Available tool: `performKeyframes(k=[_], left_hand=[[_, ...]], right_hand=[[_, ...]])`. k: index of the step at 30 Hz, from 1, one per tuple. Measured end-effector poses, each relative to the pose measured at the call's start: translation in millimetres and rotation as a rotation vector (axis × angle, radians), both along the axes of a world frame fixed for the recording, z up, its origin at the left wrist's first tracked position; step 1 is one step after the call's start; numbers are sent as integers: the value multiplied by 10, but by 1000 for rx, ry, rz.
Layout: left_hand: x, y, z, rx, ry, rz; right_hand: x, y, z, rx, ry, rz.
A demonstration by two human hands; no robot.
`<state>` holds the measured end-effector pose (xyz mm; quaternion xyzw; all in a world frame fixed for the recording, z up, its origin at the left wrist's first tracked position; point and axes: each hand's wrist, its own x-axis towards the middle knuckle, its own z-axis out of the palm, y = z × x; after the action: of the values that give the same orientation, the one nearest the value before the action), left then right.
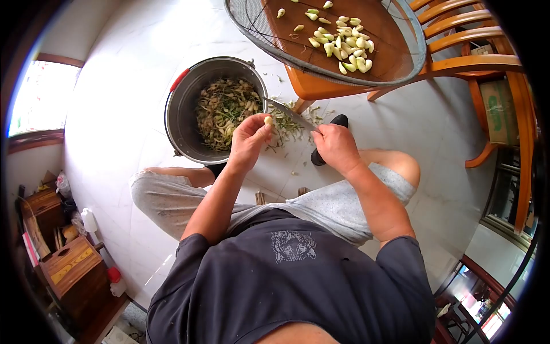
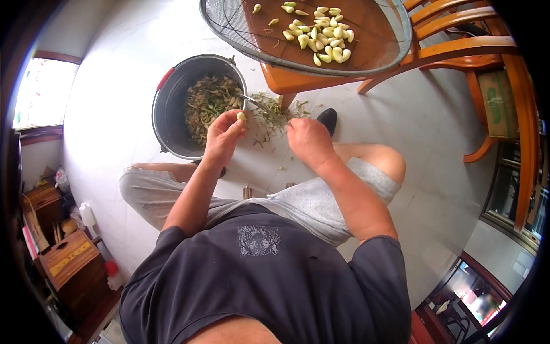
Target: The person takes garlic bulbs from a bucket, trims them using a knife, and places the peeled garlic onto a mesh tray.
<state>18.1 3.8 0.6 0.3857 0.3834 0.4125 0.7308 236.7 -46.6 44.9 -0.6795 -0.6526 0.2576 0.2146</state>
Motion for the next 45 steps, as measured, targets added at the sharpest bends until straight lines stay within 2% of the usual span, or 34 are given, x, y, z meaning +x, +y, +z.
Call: performKeyframes(k=[2, 9, 11, 22, 26, 29, 32, 38, 41, 43, 45], left_hand=[[4, 27, 1, -89, -127, 72], [1, 60, -109, -315, -304, 278], [15, 49, -125, -353, -330, 277], [120, -20, -49, -313, -311, 223], [112, -32, -30, -232, -279, 200], [89, -26, 38, -125, -238, 173], [27, 57, 205, 0, -193, 121], [128, 357, 625, 163, -63, 52], [414, 674, 1149, 316, 328, -18], [599, 959, 1258, 433, 273, -140], [664, 1160, 1380, 489, 240, -87]], right_hand=[[-19, 29, 49, -57, 5, 3], [-178, -11, 166, 201, 241, -32], [-205, -16, 136, 277, 241, 6], [-217, -27, 23, 285, 154, 59], [-209, -38, 40, 259, 106, 83], [-137, -55, -136, 147, -17, 65], [20, -27, -94, -274, -143, 25], [52, -22, -115, -252, -109, 102], [16, -11, -122, -274, -93, 160], [-20, -13, -142, -310, -78, 168], [-14, -15, -125, -351, -63, 140]])
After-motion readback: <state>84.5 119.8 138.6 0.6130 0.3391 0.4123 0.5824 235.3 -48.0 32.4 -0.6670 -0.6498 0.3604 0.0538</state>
